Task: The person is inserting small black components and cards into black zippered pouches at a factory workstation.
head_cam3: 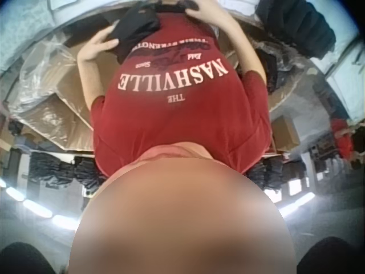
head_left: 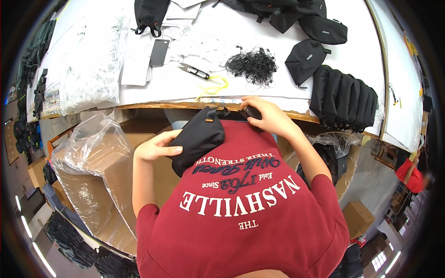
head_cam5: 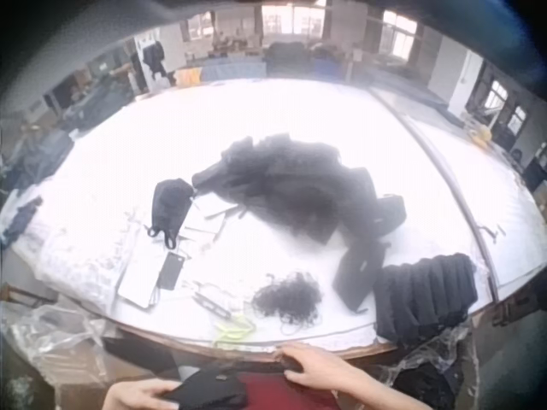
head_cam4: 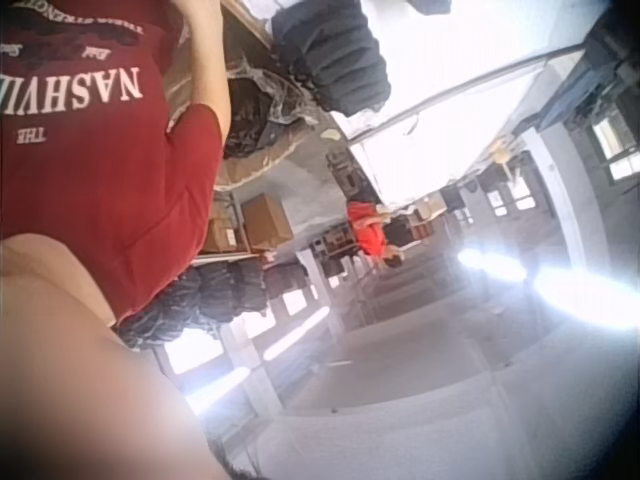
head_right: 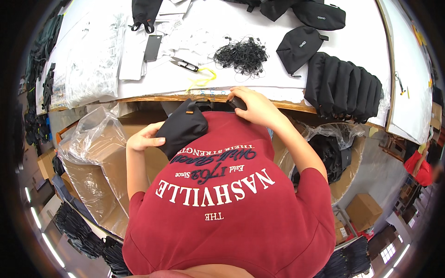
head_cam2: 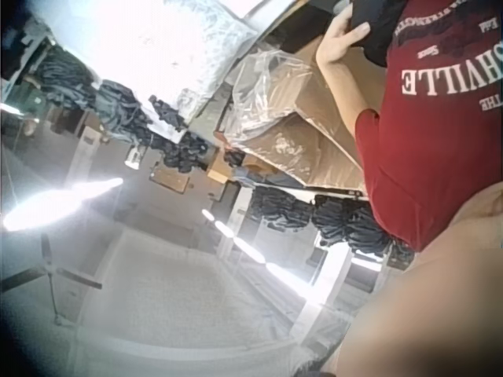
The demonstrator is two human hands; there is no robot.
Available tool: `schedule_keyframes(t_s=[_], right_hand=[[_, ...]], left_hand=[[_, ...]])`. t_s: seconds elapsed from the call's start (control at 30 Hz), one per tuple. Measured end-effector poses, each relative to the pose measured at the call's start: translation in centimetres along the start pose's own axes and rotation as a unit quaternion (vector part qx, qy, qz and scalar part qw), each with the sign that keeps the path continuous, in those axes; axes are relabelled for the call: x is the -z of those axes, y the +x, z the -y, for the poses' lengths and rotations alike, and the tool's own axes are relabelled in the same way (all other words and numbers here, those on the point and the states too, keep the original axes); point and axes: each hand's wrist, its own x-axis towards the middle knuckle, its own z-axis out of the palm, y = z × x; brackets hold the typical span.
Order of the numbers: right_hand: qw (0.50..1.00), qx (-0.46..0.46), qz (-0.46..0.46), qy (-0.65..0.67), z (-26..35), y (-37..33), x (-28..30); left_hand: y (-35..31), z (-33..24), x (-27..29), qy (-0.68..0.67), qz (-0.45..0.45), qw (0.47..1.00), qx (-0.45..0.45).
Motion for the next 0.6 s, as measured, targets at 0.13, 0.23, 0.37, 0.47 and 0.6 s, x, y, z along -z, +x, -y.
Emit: schedule_keyframes(t_s=[0.13, 0.23, 0.37, 0.47, 0.6], right_hand=[[0.998, -0.052, 0.005, 0.045, 1.4, -1.1, 0.9], [0.993, -0.025, 0.080, 0.083, 0.4, -1.5, 1.8], [0.905, -0.072, 0.059, 0.415, 2.7, -2.2, 6.3], [0.766, 0.055, 0.072, 0.636, 0.9, -1.8, 6.3], [0.657, 0.145, -0.115, 0.731, 3.0, 2.0, 3.2]], left_hand=[[-2.2, 2.3, -1.4, -0.035, -0.088, 0.995, -0.016], [-3.1, 3.6, -1.9, -0.070, -0.119, 0.989, -0.048], [-3.4, 3.8, -2.5, -0.086, -0.153, 0.983, -0.062], [-3.1, 3.6, -1.7, -0.073, -0.129, 0.985, -0.085], [-2.4, 1.0, -2.2, -0.044, -0.033, 0.998, -0.040]])
